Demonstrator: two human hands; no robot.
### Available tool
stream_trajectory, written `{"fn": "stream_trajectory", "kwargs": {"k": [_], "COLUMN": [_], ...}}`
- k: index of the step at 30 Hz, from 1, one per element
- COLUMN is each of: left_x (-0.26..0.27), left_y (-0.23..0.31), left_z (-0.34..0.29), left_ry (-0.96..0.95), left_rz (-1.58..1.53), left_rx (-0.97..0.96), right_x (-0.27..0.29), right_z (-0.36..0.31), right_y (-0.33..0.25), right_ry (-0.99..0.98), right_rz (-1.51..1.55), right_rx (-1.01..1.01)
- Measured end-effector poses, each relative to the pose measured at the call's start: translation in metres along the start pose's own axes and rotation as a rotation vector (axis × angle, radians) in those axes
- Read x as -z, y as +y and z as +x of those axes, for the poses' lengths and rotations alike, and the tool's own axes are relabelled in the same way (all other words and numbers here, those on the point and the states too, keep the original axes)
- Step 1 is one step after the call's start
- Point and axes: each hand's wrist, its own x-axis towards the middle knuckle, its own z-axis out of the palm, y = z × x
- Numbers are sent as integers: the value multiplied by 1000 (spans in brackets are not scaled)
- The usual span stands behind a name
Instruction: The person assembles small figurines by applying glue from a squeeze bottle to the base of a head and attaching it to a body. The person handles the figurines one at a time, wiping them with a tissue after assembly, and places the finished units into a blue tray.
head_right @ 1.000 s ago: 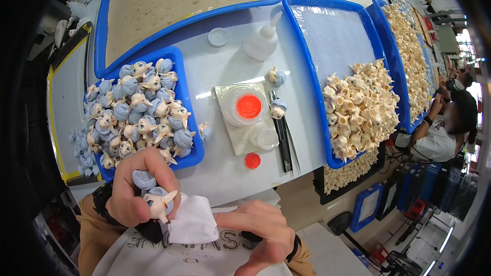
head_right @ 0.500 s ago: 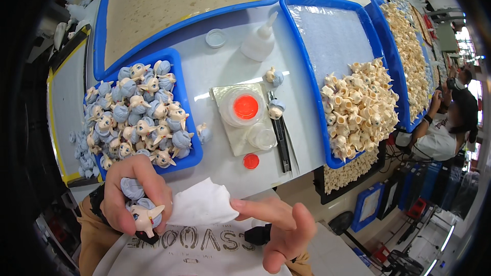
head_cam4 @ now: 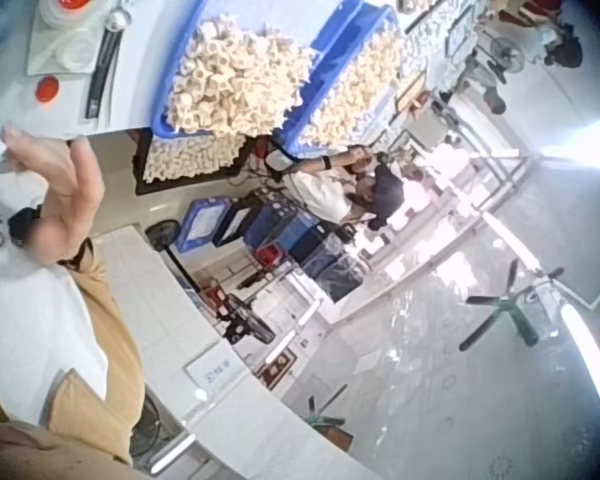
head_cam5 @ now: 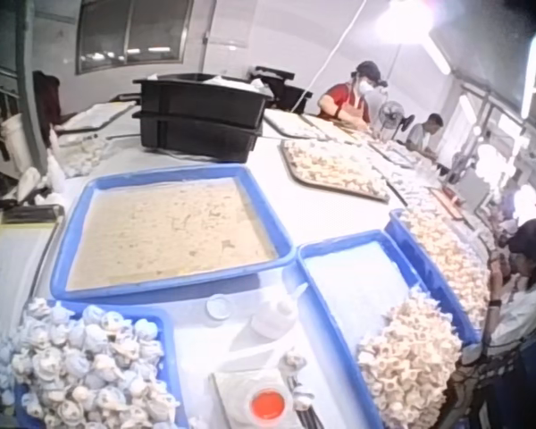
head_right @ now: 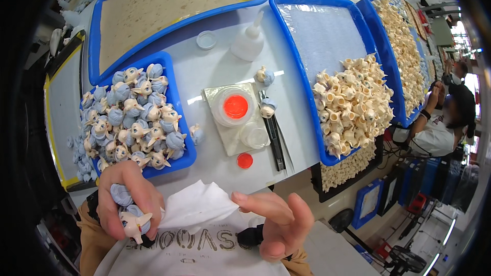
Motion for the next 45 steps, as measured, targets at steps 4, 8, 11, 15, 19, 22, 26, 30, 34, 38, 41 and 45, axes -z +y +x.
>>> {"fn": "stream_trajectory", "kwargs": {"k": [4, 8, 11, 15, 19, 22, 26, 30, 34, 38, 41, 45], "left_x": [0, 0, -1, -2, -1, -1, -8, -9, -16, -19, -22, -10], "left_y": [0, 1, 2, 3, 6, 4, 8, 29, 14, 5, -3, 18], "left_z": [-1, 0, -1, -4, -2, -2, -5, -1, 7, 14, 4, -12], "left_ry": [-2, 22, 49, 87, 83, 44, 81, 62, 24, -82, 104, 387], "left_rz": [5, -28, -36, -20, -46, -99, -148, 157, 396, 490, 345, 373], "left_rx": [-19, -49, -47, -43, -30, -64, -99, 124, 141, 155, 122, -45], "right_x": [-1, -1, 4, 6, 7, 11, 10, 48, 20, -10, -10, 3], "right_z": [1, -3, -4, -3, -1, -2, -2, -12, 5, 24, 28, 21], "right_y": [-3, -8, -7, -7, -4, -5, -10, 1, -4, -3, -1, 8], "right_ry": [-3, 5, -18, -34, -26, -13, 280, 107, -207, -399, -362, -489], "right_rz": [48, 152, 281, 410, 518, 546, 577, 487, -14, -163, -255, -632], "right_rx": [-70, -196, -243, -276, -285, -362, -350, -223, -234, -131, -64, -94]}}
